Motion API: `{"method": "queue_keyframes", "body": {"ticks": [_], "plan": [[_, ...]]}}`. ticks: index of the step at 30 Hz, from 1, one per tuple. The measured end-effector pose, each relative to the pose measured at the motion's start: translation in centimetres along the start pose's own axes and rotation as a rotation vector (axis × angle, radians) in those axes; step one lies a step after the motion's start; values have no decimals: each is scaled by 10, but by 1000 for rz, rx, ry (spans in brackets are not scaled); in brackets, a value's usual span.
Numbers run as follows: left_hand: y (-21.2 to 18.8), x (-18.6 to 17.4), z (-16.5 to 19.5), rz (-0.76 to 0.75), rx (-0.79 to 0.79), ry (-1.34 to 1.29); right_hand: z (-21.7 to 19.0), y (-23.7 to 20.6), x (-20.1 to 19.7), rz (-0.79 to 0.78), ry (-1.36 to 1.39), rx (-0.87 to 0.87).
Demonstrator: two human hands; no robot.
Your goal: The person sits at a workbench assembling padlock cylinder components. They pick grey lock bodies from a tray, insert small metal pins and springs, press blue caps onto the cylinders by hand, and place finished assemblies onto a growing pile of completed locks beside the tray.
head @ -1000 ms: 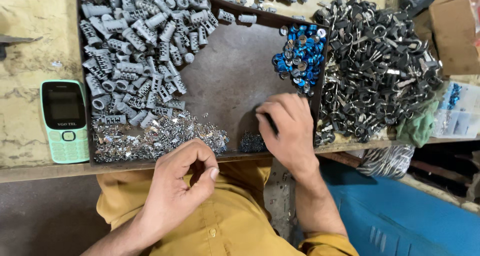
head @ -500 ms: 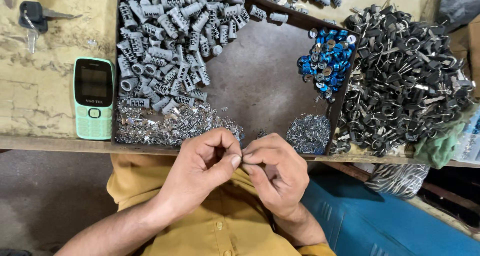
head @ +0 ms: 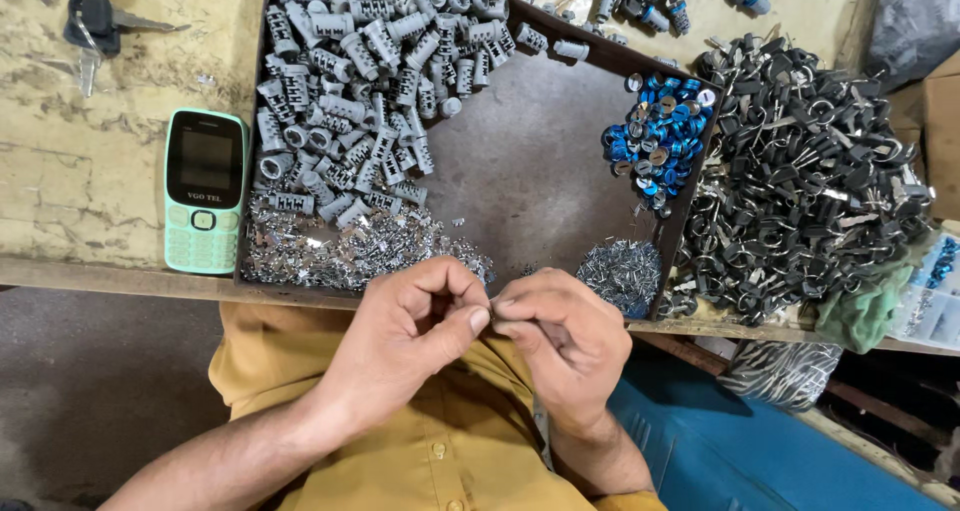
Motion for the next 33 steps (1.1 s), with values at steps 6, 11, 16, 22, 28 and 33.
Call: {"method": "queue_keyframes", "body": {"ticks": [6,11,16,22,28,33], "plan": [[1,0,-6,15,3,-48,19,-8,-3,33,201,148],[1,2,-11,36,-40,-46,13,-3,-1,12,183,130],[3,7,-16,44,-36,-99,-4,10,-29,-4,-466,54],[7,6,-20,48,-75,-52,-1,1,-87,136,-1066,159],[19,22,-28,33,-144,-77,12,-18,-116,205,-890,187],[21,27,-27,44,-141,35,10,-21,-135,229,-781,202]]}}
Point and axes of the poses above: each hand's wrist, its own y-axis towards the middle knuckle, its own x-axis out of the palm, z = x × y, the point moved 2 cm from there along y, towards the middle knuckle, and after that the axes turned 5 degrees about -z, right-handed, at the moved point
